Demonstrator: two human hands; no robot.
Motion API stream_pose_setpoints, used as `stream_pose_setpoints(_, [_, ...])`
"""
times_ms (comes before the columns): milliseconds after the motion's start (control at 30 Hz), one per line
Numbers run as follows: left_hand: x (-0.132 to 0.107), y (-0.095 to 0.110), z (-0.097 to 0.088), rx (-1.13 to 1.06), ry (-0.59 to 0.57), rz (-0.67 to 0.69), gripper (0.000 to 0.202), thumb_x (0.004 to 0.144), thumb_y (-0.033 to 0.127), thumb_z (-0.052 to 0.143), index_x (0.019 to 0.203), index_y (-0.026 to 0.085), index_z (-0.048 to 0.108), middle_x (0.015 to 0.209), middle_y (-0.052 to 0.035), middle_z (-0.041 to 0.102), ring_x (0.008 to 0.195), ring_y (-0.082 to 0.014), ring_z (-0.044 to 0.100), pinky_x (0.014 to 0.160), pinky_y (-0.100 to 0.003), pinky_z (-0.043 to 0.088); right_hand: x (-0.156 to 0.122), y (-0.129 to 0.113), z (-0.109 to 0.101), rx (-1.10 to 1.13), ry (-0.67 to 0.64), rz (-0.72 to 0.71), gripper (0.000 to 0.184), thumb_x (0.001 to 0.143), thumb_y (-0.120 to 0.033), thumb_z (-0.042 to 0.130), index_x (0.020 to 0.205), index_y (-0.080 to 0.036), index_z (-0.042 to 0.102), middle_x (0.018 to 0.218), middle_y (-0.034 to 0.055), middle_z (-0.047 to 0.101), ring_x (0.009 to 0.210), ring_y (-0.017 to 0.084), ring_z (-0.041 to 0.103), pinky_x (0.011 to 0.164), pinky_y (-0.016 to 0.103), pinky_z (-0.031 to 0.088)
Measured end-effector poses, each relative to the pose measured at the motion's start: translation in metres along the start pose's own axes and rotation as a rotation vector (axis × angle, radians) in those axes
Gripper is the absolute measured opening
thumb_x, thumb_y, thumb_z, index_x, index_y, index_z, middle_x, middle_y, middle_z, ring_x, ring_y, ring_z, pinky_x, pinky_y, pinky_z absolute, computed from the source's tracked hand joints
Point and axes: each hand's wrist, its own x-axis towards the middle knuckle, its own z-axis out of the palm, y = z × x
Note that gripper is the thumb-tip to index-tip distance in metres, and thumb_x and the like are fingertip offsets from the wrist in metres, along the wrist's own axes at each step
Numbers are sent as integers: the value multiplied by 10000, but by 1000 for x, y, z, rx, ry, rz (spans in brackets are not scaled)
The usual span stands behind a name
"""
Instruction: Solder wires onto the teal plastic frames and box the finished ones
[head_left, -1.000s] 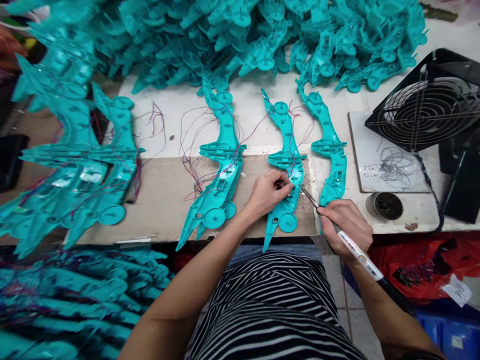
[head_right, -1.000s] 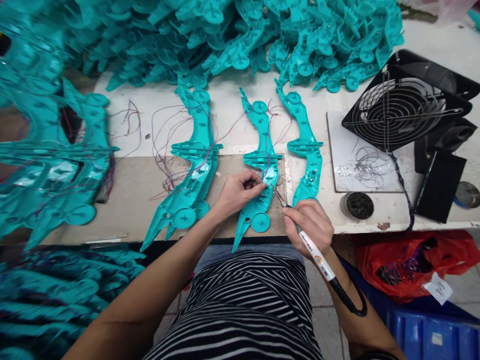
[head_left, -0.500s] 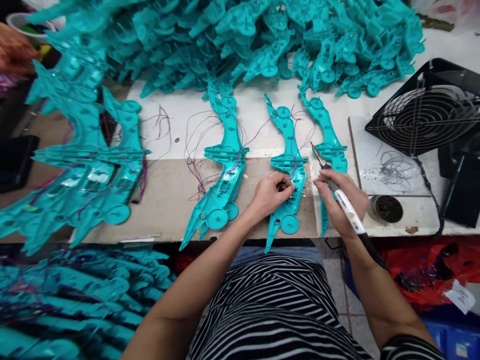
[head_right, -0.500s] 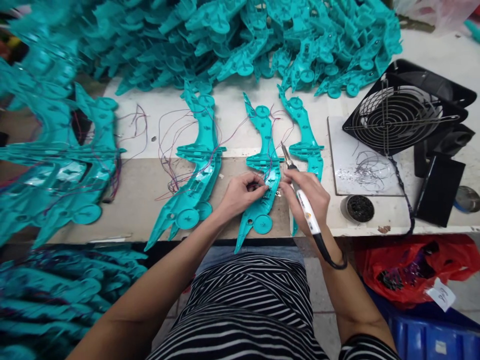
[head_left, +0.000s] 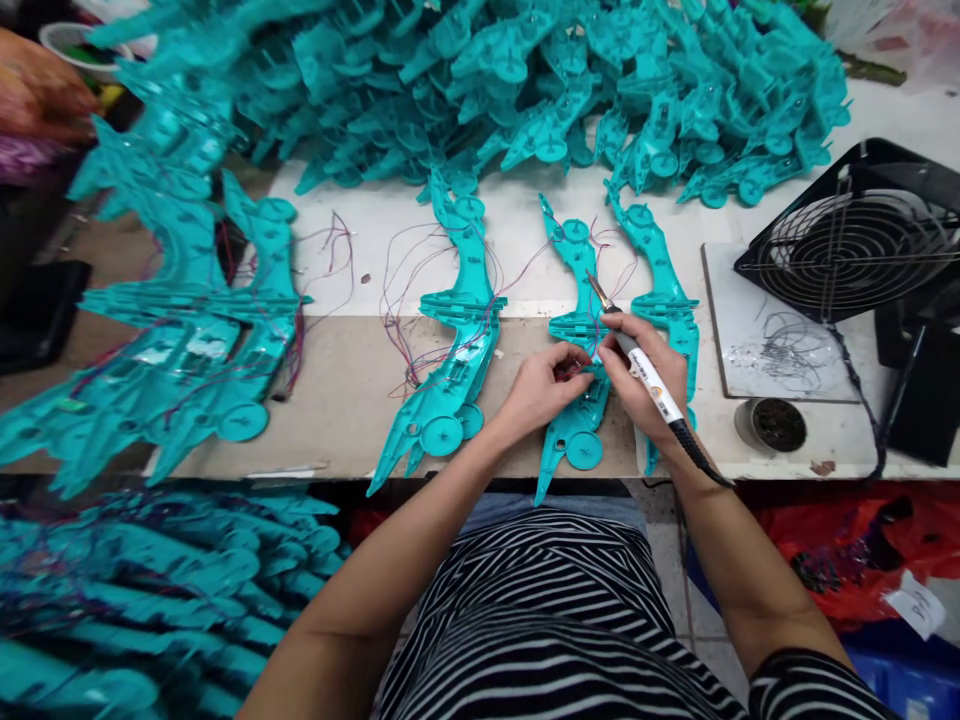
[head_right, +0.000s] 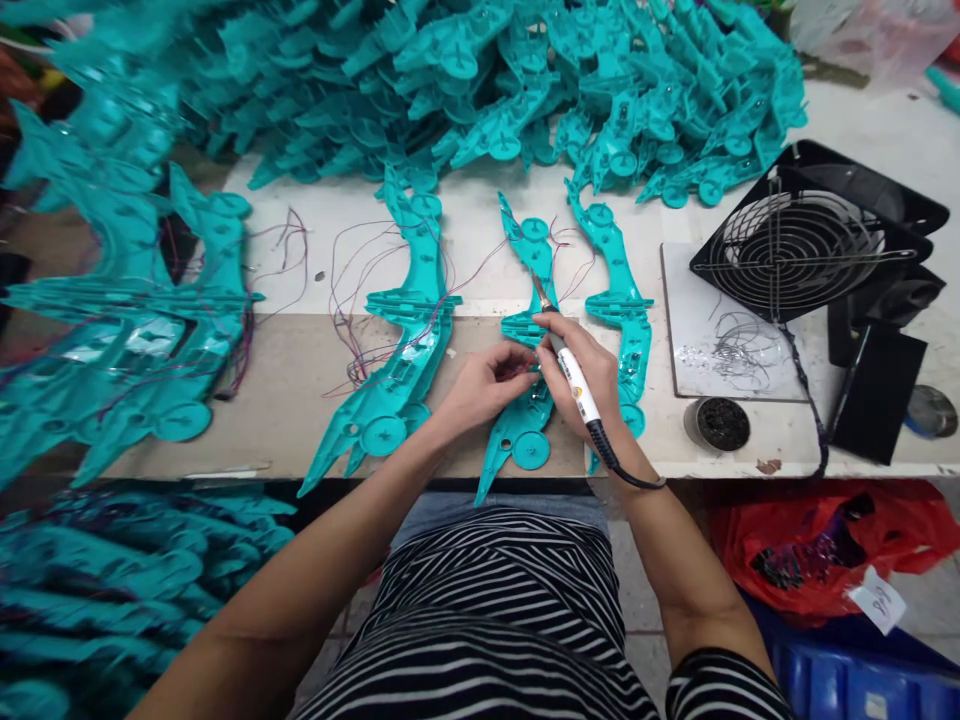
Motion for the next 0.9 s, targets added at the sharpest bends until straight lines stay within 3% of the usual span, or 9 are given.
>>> stream_pose_setpoints(133, [0, 4, -9, -221, -131, -91, 131, 769, 254, 706, 833, 151, 657, 731, 12, 609, 669, -99, 526, 638, -235, 425, -14, 1, 0, -10, -17, 32, 274, 878, -210, 628, 1148, -252, 658, 1036, 18, 729, 892, 172, 699, 891, 354, 577])
stream_pose_setpoints(267, [-2, 10, -14, -297, -143, -170, 106, 771, 238, 700, 748, 155, 638, 648, 33, 558, 608, -84, 491, 590, -223, 401, -21, 2, 2, -30, -29, 37, 259, 886, -234, 629, 1142, -240, 666, 1058, 33, 730, 890, 172, 696, 885, 340, 569])
stream_pose_setpoints(400, [-7, 13, -18, -208, -176, -160, 106, 788, 228, 668, 720, 158, 627, 598, 39, 534, 575, -84, 473, 565, -227, 392, -27, -4, -6, -91, -37, 0, 272, 924, -314, 600, 1175, -238, 673, 934, 31, 720, 824, 170, 674, 818, 328, 561])
stream_pose_setpoints(500, [-10, 8, -23, -62, -184, -83, 104, 774, 226, 673, 707, 158, 630, 660, 9, 595, 631, -99, 520, 621, -248, 434, -40, -14, -22, -147, 18, -109, 305, 956, -347, 548, 1201, -222, 680, 908, 54, 714, 831, 190, 664, 779, 349, 553])
stream_pose_setpoints(700, [-9, -6, -28, 87, -209, 64, 98, 765, 256, 660, 699, 190, 630, 767, -33, 649, 763, -147, 588, 735, -300, 486, -75, -26, -40, -132, 27, -221, 251, 851, -95, 618, 1039, -223, 723, 738, 25, 692, 705, 185, 655, 636, 335, 542])
stream_pose_setpoints(900, [-9, -8, -27, 71, -183, 69, 92, 763, 227, 653, 679, 204, 627, 756, -25, 659, 742, -142, 594, 723, -301, 496, -85, -24, -36, -115, 23, -246, 272, 814, -38, 606, 988, -206, 730, 692, 17, 681, 658, 179, 648, 590, 319, 538])
